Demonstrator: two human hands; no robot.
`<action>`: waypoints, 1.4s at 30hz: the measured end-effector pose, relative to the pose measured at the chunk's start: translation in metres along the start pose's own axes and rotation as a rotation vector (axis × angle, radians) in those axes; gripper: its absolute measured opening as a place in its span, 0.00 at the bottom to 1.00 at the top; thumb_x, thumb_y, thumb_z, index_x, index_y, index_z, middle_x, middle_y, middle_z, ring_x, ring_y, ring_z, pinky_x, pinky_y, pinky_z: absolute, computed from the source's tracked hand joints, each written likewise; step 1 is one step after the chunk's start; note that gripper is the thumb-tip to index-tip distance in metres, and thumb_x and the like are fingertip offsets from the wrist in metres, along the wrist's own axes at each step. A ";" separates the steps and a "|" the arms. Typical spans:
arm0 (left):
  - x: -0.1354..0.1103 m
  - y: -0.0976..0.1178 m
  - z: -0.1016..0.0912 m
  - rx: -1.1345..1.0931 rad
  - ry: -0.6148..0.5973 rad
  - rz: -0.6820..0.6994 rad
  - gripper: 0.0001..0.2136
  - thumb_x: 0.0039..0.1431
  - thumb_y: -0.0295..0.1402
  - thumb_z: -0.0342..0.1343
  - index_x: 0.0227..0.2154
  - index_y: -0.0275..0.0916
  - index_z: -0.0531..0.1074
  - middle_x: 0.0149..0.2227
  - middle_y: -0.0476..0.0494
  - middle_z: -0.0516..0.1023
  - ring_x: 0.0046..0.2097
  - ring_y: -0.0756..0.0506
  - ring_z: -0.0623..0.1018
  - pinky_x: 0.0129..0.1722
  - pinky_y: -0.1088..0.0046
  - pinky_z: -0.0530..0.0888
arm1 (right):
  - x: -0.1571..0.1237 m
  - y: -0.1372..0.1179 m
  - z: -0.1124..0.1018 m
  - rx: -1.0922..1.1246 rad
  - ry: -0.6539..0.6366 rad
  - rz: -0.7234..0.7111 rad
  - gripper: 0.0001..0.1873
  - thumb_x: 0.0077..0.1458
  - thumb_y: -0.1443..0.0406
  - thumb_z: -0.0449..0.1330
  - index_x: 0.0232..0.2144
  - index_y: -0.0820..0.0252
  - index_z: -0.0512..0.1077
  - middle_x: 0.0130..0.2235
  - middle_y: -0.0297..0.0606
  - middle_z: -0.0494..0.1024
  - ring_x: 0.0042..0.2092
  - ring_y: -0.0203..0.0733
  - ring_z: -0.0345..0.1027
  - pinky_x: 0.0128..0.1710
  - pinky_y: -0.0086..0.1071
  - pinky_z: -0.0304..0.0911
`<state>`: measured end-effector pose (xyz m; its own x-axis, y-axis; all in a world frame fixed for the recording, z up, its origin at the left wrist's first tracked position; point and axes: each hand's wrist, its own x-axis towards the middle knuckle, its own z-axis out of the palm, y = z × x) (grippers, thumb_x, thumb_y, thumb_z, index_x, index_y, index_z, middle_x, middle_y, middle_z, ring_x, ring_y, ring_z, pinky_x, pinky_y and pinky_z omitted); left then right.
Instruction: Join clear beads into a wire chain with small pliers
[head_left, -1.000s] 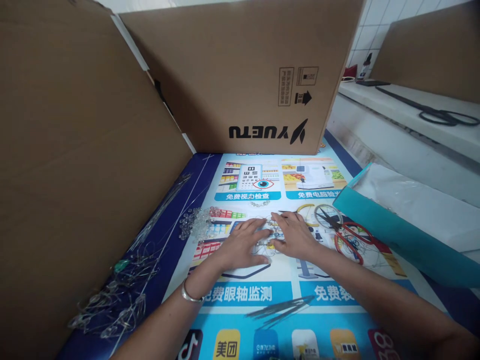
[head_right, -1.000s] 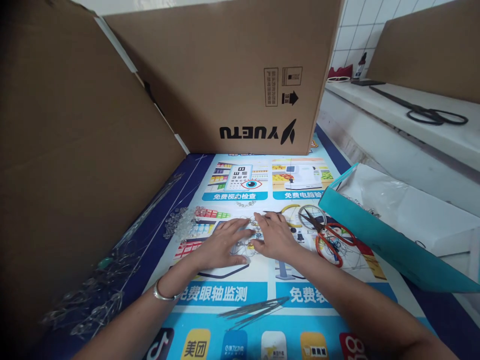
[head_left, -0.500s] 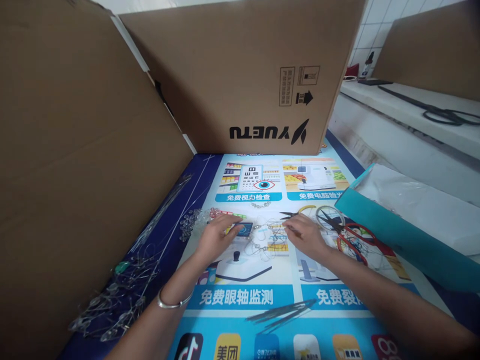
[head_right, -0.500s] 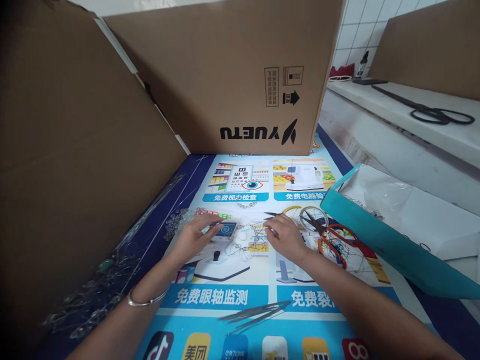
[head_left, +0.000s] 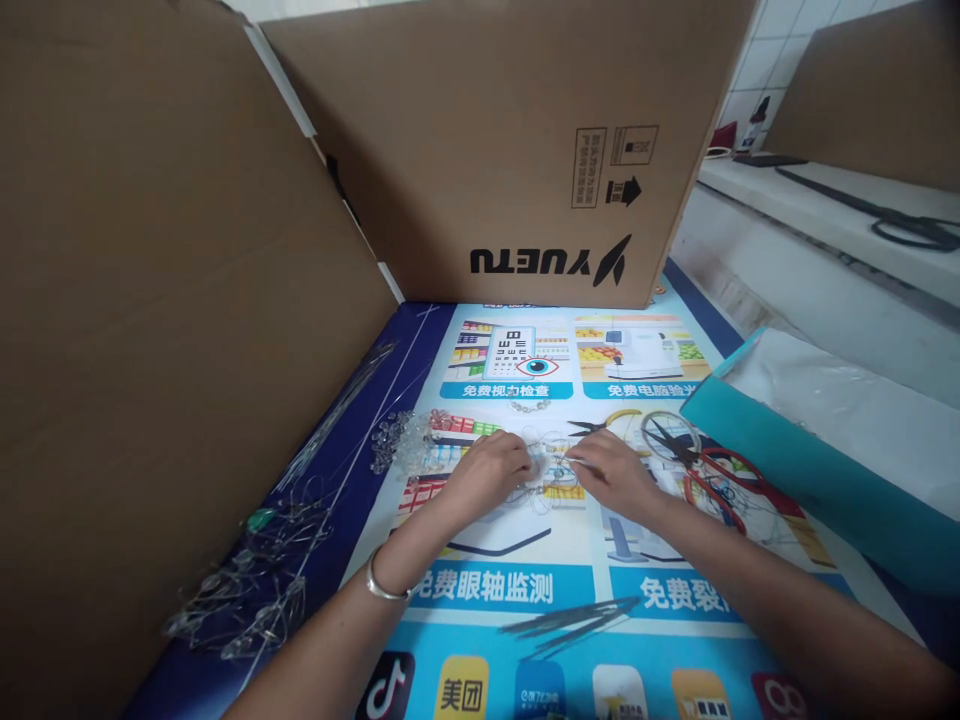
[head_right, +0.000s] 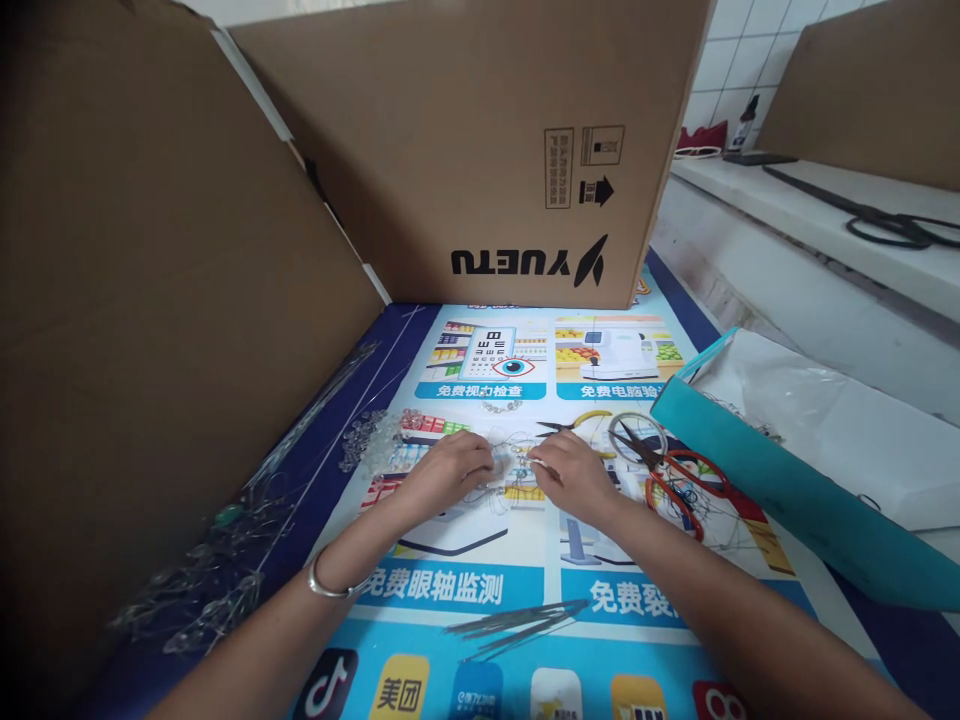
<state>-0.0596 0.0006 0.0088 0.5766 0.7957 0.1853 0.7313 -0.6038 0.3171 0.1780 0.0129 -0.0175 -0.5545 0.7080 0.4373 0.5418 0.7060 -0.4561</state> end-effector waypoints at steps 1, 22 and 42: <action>0.002 0.000 0.002 0.004 -0.011 -0.004 0.06 0.57 0.30 0.52 0.30 0.38 0.73 0.35 0.44 0.73 0.42 0.44 0.70 0.43 0.67 0.66 | 0.000 -0.002 -0.001 -0.002 -0.005 -0.019 0.12 0.56 0.65 0.53 0.43 0.57 0.69 0.37 0.41 0.72 0.42 0.44 0.62 0.43 0.40 0.60; 0.002 -0.031 0.017 -0.213 0.213 -0.239 0.05 0.60 0.31 0.44 0.36 0.38 0.64 0.32 0.46 0.71 0.35 0.47 0.71 0.37 0.72 0.66 | 0.002 -0.015 -0.005 -0.181 -0.314 -0.214 0.15 0.56 0.63 0.53 0.46 0.53 0.68 0.50 0.43 0.66 0.51 0.48 0.55 0.48 0.44 0.54; 0.004 -0.041 0.028 -0.315 0.306 -0.445 0.05 0.54 0.29 0.47 0.33 0.39 0.67 0.26 0.50 0.71 0.29 0.51 0.72 0.29 0.77 0.66 | 0.001 -0.009 -0.002 -0.214 -0.283 -0.233 0.13 0.59 0.66 0.48 0.41 0.56 0.70 0.49 0.43 0.68 0.50 0.45 0.58 0.47 0.42 0.57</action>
<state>-0.0773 0.0270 -0.0299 0.0765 0.9735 0.2155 0.7079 -0.2052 0.6758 0.1736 0.0074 -0.0114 -0.8131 0.5180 0.2656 0.4839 0.8551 -0.1861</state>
